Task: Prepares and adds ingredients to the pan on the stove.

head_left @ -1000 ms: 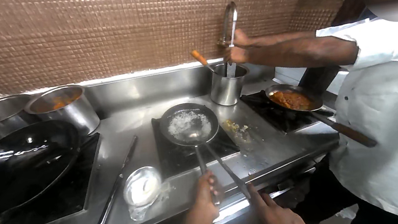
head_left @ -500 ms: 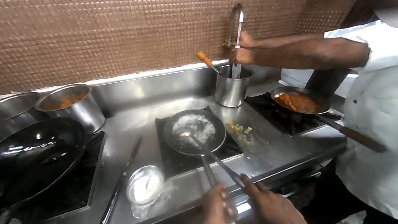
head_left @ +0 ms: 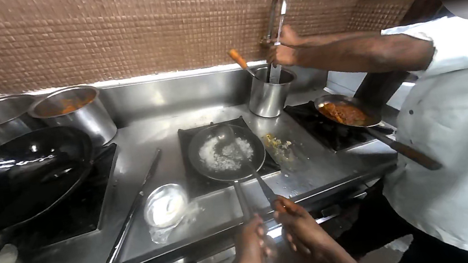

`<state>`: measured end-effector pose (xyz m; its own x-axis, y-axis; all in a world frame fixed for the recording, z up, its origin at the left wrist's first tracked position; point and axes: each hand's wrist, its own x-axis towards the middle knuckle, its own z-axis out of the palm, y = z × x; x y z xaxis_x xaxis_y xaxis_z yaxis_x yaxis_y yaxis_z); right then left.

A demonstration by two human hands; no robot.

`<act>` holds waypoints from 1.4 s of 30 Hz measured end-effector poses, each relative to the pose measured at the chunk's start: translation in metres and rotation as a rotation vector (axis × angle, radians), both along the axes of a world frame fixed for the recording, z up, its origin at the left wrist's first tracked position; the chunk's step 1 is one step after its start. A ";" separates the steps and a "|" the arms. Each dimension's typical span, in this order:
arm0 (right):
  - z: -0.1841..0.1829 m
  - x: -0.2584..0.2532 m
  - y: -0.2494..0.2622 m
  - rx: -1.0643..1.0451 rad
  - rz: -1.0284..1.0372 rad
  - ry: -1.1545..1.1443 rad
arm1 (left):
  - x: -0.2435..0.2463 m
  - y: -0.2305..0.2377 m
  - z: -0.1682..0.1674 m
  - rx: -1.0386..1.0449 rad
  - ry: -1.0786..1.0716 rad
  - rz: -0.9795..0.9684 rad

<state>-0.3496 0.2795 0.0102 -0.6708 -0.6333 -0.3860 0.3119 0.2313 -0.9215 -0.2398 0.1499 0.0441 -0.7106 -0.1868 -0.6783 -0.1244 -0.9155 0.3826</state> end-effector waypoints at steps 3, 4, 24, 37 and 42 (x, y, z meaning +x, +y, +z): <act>0.006 0.024 0.011 0.074 -0.044 0.061 | -0.023 -0.022 -0.020 0.002 0.084 0.028; 0.011 0.030 0.019 0.048 -0.042 0.024 | -0.030 -0.029 -0.026 0.029 0.113 0.048; 0.012 0.037 0.011 0.326 0.093 0.286 | -0.023 -0.026 -0.023 0.026 0.108 0.026; 0.036 0.054 0.029 0.781 0.319 0.792 | -0.034 -0.037 -0.025 0.059 0.135 0.048; 0.033 0.019 -0.010 1.123 0.369 0.993 | 0.004 -0.005 0.001 -0.047 -0.018 -0.039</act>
